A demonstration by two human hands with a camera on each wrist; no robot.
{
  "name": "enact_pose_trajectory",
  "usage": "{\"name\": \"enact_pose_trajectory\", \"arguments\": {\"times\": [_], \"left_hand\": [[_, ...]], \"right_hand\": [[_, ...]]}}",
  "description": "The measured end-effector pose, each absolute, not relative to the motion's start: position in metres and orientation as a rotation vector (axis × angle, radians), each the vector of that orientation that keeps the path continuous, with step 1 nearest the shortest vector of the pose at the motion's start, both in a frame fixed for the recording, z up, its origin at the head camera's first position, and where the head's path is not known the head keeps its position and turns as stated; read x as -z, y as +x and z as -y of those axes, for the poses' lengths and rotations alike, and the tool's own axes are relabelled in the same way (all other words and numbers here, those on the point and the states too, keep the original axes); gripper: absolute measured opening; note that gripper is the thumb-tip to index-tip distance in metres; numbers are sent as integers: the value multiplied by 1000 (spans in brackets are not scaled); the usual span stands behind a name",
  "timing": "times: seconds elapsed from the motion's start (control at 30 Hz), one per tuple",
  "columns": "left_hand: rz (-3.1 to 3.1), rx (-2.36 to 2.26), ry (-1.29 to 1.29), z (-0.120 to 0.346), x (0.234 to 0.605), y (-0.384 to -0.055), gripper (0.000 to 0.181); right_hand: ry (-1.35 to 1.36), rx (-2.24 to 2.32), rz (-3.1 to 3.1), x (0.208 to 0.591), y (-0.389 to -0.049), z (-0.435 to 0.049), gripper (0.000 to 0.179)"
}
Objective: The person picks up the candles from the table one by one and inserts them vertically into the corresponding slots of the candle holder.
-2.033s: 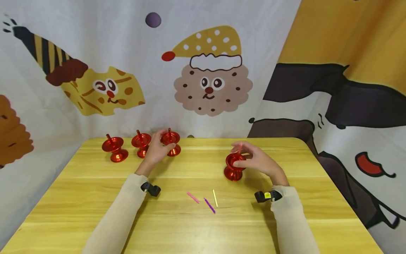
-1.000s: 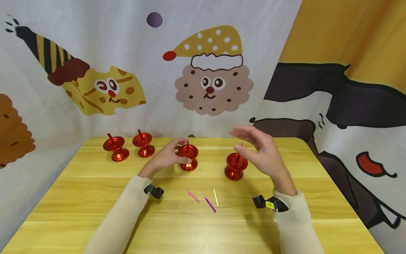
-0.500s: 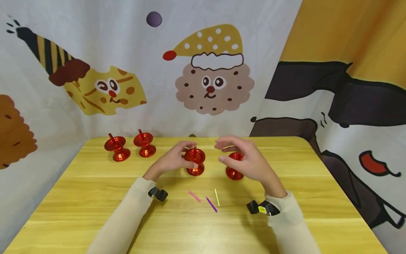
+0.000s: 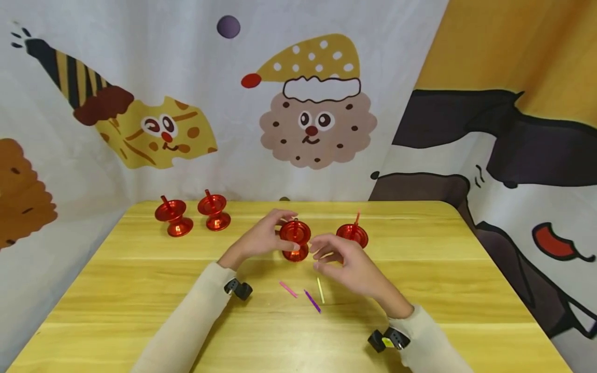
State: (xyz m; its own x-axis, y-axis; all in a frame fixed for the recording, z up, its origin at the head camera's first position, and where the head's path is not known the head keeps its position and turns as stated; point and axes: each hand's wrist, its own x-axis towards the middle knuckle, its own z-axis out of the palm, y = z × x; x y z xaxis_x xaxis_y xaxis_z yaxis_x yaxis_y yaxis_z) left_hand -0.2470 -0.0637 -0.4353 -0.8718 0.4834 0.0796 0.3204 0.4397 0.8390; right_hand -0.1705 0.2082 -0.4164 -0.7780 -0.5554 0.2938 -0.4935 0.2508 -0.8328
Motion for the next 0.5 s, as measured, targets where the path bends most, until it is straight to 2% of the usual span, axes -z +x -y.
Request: {"name": "enact_pose_trajectory", "arguments": {"times": [0.33,0.5], "left_hand": [[-2519,-1423,730,59,436,-244,84],[-2516,-1433,738,57,437,-244,82]], "right_hand": [[-668,1433,-2352,438,-164,-217,36],[-600,1347,-2378,444,-163,-217,33]]}}
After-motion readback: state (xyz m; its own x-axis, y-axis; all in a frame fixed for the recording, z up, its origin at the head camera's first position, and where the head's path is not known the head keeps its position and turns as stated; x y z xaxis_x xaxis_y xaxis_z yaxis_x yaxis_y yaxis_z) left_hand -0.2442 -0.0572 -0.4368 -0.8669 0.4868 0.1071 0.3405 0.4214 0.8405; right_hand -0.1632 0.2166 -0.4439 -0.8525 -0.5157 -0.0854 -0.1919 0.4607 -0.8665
